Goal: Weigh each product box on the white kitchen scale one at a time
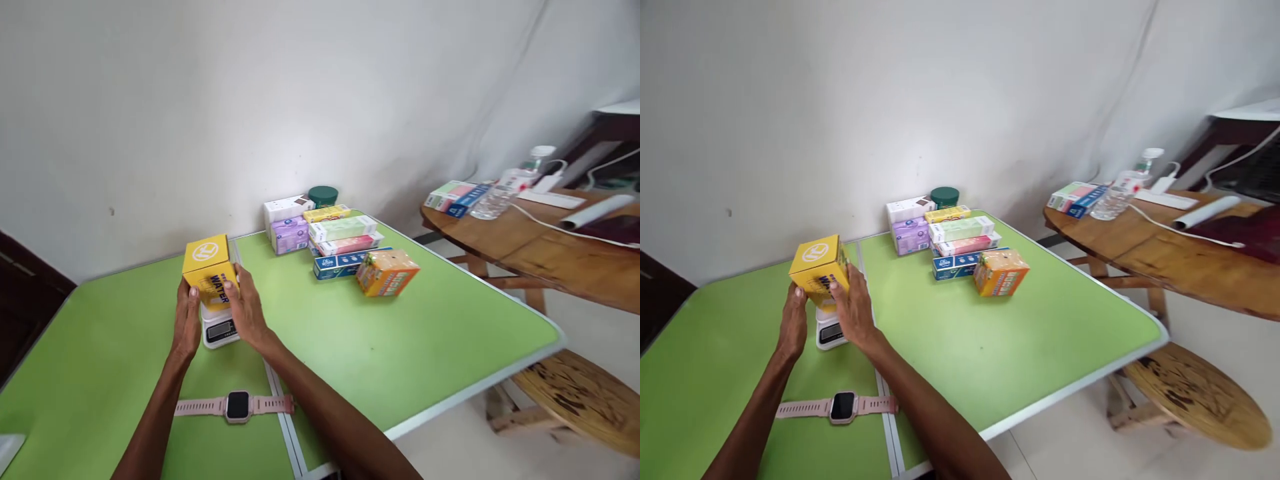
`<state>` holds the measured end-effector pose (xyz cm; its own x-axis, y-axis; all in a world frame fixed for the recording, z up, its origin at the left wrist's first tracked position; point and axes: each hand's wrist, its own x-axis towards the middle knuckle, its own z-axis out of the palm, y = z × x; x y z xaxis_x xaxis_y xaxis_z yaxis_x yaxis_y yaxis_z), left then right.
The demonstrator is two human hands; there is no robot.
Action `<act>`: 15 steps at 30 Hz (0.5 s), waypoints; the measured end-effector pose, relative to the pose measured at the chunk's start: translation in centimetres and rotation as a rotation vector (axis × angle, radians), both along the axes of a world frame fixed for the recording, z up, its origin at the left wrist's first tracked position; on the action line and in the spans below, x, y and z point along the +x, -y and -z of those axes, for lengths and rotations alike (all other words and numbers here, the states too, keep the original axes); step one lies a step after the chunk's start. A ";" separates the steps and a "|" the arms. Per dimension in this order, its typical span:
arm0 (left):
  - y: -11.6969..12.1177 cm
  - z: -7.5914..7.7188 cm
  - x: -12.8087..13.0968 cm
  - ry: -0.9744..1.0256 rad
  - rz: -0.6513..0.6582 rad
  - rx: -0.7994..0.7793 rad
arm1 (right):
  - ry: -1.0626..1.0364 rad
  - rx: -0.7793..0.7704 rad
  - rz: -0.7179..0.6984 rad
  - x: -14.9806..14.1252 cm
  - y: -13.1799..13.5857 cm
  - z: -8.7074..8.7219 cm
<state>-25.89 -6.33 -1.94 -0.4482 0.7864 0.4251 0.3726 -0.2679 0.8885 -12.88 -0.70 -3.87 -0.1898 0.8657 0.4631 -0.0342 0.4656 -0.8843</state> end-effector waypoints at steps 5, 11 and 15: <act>-0.9 -0.7 1.4 -0.009 0.012 -0.053 | 0.009 -0.033 0.025 -0.6 -0.1 -0.9; -0.7 -2.5 5.7 -0.040 0.078 -0.065 | -0.050 -0.007 0.103 3.5 0.3 -2.6; -1.0 -2.7 11.5 -0.035 0.257 -0.070 | -0.044 -0.002 0.257 9.8 0.1 -3.2</act>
